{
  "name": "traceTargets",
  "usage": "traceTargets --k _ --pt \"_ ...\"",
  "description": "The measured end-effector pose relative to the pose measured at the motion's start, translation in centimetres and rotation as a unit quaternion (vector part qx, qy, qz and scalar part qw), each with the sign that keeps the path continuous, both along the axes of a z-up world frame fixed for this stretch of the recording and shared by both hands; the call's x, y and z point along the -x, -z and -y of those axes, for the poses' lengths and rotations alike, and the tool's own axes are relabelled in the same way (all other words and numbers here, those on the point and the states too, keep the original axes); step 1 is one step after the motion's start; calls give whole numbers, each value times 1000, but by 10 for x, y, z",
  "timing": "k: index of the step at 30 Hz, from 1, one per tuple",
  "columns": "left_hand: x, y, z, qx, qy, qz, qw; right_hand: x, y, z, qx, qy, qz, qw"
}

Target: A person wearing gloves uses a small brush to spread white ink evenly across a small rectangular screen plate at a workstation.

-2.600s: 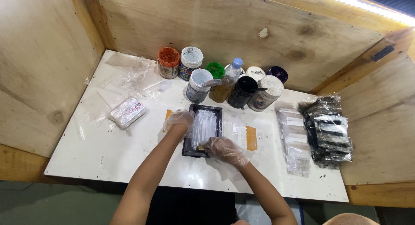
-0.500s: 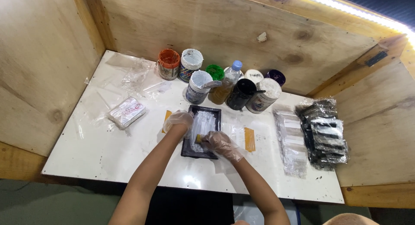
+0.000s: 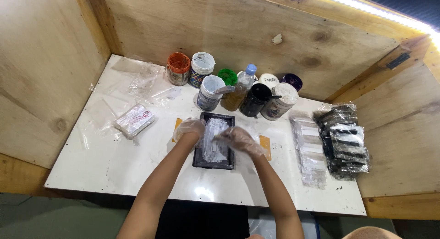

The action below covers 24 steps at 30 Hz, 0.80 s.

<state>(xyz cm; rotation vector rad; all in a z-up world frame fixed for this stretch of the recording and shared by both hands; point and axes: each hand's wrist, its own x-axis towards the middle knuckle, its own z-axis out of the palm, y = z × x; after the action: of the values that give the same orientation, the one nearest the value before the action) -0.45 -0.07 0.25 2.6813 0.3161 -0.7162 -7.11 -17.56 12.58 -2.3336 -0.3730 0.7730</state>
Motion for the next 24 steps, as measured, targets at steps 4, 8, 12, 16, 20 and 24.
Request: traceTargets --k 4,8,12,16,20,24 --pt "14 -50 6 -21 13 -21 999 -57 63 22 92 36 200 975" --pt "27 -72 -5 -5 -2 -7 1000 -100 104 28 126 79 228 962" --pt "40 -104 -3 -57 0 -48 997 -123 138 27 135 50 274 951" --pt "23 -64 1 -4 -1 21 1000 -138 157 26 155 98 257 949" --pt "12 -59 8 -18 -12 29 999 -151 176 28 174 147 231 946" --pt "0 -25 5 15 -4 69 998 -192 260 45 211 155 214 941"
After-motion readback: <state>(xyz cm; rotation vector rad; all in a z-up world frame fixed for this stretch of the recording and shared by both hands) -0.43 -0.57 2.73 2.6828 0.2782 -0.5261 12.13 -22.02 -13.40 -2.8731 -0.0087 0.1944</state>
